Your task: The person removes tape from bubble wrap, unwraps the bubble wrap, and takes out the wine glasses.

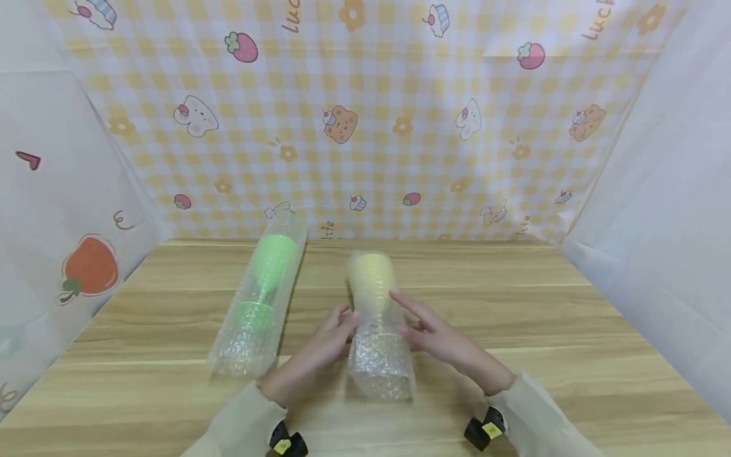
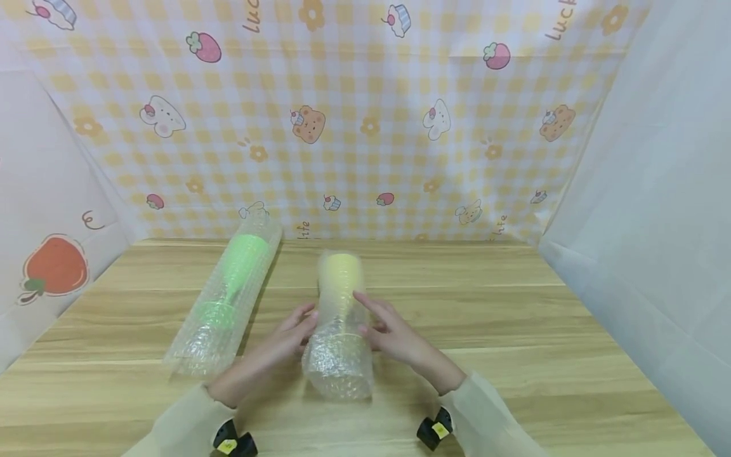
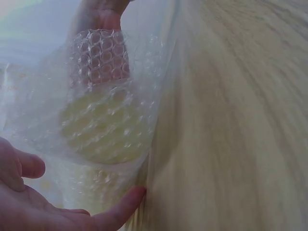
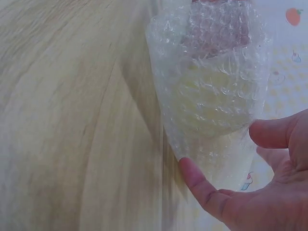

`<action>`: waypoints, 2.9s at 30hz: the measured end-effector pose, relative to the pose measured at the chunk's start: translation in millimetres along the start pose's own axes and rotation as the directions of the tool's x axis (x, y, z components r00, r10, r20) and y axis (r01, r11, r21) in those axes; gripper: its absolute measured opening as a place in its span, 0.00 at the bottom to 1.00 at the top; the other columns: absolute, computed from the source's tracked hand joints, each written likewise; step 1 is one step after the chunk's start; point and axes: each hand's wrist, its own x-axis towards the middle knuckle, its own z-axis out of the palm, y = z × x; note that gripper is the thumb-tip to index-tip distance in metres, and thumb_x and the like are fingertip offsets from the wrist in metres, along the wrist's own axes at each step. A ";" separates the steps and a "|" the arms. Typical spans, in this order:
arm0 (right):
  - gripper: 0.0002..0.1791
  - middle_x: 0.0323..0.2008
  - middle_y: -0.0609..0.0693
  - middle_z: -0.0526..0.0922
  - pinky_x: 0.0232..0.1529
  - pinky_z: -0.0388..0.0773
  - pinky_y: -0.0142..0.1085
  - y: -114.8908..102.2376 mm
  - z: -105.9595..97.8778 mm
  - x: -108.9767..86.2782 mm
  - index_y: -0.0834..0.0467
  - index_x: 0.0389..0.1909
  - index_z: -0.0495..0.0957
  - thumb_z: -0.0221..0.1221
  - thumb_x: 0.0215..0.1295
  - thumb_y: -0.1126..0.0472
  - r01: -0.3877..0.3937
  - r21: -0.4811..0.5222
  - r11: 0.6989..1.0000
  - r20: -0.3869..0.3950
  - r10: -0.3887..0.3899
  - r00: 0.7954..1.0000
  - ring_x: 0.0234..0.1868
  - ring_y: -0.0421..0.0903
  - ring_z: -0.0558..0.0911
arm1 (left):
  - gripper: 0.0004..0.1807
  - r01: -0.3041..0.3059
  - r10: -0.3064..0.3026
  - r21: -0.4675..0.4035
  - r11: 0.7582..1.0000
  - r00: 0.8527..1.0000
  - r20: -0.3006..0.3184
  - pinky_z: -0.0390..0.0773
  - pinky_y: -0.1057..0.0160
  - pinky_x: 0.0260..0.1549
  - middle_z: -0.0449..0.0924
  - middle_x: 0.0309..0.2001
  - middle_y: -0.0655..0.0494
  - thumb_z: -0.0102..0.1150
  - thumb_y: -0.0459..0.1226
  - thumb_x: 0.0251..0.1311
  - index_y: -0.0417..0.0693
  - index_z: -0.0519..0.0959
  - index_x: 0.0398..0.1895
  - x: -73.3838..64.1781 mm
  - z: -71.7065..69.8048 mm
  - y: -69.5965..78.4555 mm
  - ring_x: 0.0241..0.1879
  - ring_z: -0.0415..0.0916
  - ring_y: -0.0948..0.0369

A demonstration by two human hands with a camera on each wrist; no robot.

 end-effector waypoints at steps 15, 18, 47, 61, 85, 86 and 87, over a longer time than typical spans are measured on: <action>0.31 0.66 0.66 0.55 0.53 0.76 0.46 8.3 -1.3 3.6 0.52 0.70 0.53 0.47 0.70 0.47 -0.126 0.124 0.984 -0.061 0.134 0.989 0.51 0.55 0.77 | 0.39 -0.082 0.086 0.112 0.990 0.996 -0.035 0.74 0.43 0.52 0.51 0.67 0.32 0.41 0.56 0.67 0.41 0.47 0.71 3.6 12.7 0.9 0.62 0.60 0.36; 0.33 0.65 0.66 0.59 0.52 0.76 0.46 6.0 -0.2 3.6 0.54 0.69 0.50 0.47 0.70 0.46 -0.138 0.133 0.982 -0.054 0.146 0.988 0.49 0.53 0.78 | 0.38 -0.126 0.136 0.164 0.978 0.989 -0.051 0.75 0.44 0.50 0.52 0.67 0.34 0.42 0.55 0.67 0.41 0.49 0.71 1.4 14.6 2.1 0.59 0.64 0.38; 0.44 0.66 0.68 0.54 0.54 0.74 0.51 -1.2 4.8 -3.6 0.56 0.71 0.41 0.57 0.63 0.49 -0.215 0.161 0.963 -0.030 0.223 0.974 0.59 0.61 0.70 | 0.46 -0.153 0.125 0.242 0.958 0.984 0.128 0.68 0.35 0.53 0.49 0.66 0.41 0.63 0.46 0.52 0.49 0.49 0.72 -9.1 15.8 4.5 0.62 0.56 0.39; 0.45 0.67 0.70 0.52 0.49 0.78 0.49 -10.4 3.5 -13.0 0.60 0.70 0.38 0.57 0.64 0.53 -0.211 0.183 0.960 0.081 0.199 0.977 0.56 0.59 0.73 | 0.43 -0.100 0.118 0.235 0.967 0.991 -0.062 0.74 0.45 0.48 0.45 0.68 0.38 0.56 0.51 0.59 0.49 0.48 0.72 1.3 12.4 -0.8 0.59 0.61 0.43; 0.39 0.68 0.68 0.52 0.43 0.80 0.45 -21.7 -7.9 2.6 0.62 0.69 0.50 0.58 0.63 0.55 -0.149 -0.057 0.987 -0.122 0.142 0.982 0.51 0.56 0.76 | 0.45 -0.097 0.098 -0.037 0.995 0.995 0.013 0.80 0.50 0.44 0.44 0.69 0.35 0.58 0.46 0.60 0.56 0.42 0.73 18.9 8.9 -10.2 0.57 0.69 0.41; 0.35 0.65 0.67 0.58 0.43 0.80 0.44 -22.2 -8.7 6.9 0.63 0.67 0.55 0.57 0.63 0.56 -0.137 -0.112 0.984 -0.163 0.118 0.980 0.50 0.56 0.77 | 0.45 -0.100 0.100 -0.031 0.995 0.995 0.011 0.80 0.50 0.44 0.44 0.69 0.33 0.58 0.45 0.60 0.56 0.42 0.73 19.0 9.0 -10.1 0.57 0.68 0.40; 0.30 0.62 0.65 0.64 0.42 0.80 0.43 -22.6 -9.3 11.3 0.63 0.63 0.60 0.57 0.64 0.56 -0.130 -0.171 0.977 -0.203 0.094 0.975 0.49 0.55 0.76 | 0.45 -0.099 0.099 -0.022 0.995 0.995 0.007 0.80 0.50 0.44 0.43 0.69 0.32 0.58 0.46 0.60 0.56 0.42 0.73 18.9 9.1 -9.9 0.57 0.68 0.40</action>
